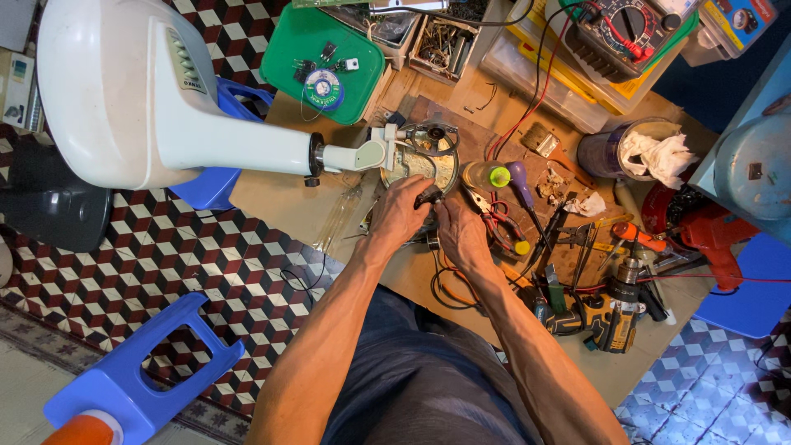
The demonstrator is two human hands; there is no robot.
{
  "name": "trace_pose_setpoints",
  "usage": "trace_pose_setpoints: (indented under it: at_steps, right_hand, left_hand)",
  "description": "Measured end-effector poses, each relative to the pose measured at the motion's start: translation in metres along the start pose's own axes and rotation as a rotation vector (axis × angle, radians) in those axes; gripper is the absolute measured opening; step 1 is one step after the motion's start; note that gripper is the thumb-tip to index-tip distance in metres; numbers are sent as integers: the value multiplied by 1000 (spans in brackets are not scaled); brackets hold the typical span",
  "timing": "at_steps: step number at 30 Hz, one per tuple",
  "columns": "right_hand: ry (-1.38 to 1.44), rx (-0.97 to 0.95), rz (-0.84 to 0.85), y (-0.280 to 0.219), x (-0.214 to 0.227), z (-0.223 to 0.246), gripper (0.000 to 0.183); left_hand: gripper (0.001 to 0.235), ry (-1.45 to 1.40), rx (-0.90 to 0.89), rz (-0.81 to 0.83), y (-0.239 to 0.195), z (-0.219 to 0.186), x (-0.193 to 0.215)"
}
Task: The person works on a disassembled fan motor on a cluttered workbench. They manipulate the motor components, apply liquid from a bottle, and use a soldering iron on the motor parts.
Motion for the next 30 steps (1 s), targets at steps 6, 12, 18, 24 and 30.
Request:
trace_pose_setpoints:
  at_steps: [6,12,18,24,30]
  right_hand:
    - [-41,102,-28,0,0,8,24]
    - [-77,-17,33,10,0,6,31]
    - [-3,-46,95,15,3,-5,32]
    - [19,-49,112,10,4,-10,34]
    - [-3,-60,57,4,4,-1,34]
  left_hand:
    - [48,27,59,123,-1,10,-6]
    - [50,17,92,111,4,11,-2]
    - [53,18,149,157,6,13,-2]
    - [52,86,159,195,4,5,6]
    - [53,98,130,161,3,-2,15]
Point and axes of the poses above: each hand's wrist, its own y-axis towards the middle knuckle, its own x-axis out of the back of the hand, z = x × y, the point moved 5 cm from there along y, towards the middle knuckle, and after that the axes turned 13 degrees about y, right-handed, at the moved point
